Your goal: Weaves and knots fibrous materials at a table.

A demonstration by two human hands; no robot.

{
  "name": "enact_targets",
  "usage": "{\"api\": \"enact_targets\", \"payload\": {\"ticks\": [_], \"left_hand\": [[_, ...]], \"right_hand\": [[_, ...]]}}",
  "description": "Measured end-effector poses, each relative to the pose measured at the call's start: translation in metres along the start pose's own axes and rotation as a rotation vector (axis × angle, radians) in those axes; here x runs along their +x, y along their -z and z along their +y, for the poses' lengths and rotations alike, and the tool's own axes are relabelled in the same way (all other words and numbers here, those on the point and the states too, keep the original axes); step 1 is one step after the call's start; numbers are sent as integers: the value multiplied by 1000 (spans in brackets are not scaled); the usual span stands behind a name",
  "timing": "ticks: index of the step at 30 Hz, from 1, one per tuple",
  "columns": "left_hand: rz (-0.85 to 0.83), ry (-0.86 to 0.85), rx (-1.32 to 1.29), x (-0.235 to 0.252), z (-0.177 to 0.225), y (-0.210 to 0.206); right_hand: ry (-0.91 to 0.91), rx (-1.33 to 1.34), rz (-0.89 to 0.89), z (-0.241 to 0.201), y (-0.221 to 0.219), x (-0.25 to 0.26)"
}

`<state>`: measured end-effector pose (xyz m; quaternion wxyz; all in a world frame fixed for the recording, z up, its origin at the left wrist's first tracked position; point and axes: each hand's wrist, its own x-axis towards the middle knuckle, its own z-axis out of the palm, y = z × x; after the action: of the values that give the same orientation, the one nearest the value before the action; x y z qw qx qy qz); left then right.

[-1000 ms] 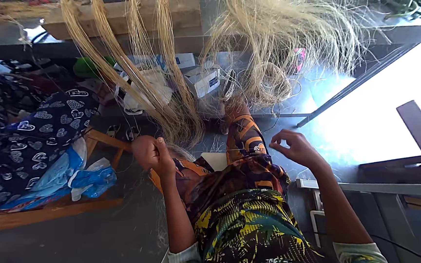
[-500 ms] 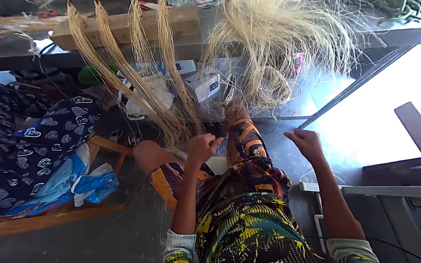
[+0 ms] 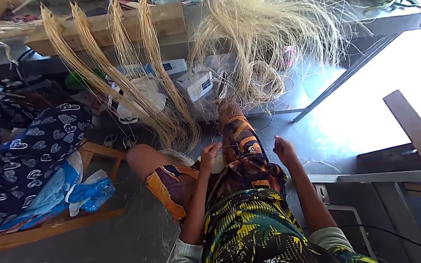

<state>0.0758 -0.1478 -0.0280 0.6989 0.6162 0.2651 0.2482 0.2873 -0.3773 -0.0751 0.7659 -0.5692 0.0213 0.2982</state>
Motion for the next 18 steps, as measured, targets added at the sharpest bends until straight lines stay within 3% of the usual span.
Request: {"api": "enact_targets", "payload": {"ticks": [3,7,14,18], "left_hand": [[206,98,-206,7,-9,-8],[309,206,-382,15,-5,-10],[322,349,-759,44,10,-18],[269,318,-963,59,4,-27]], "right_hand": [[10,-46,26,14,-18,4],[39,-127,93,24,-40,7],[83,-601,87,13,-56,7],[53,-500,142,15,-55,16]]}}
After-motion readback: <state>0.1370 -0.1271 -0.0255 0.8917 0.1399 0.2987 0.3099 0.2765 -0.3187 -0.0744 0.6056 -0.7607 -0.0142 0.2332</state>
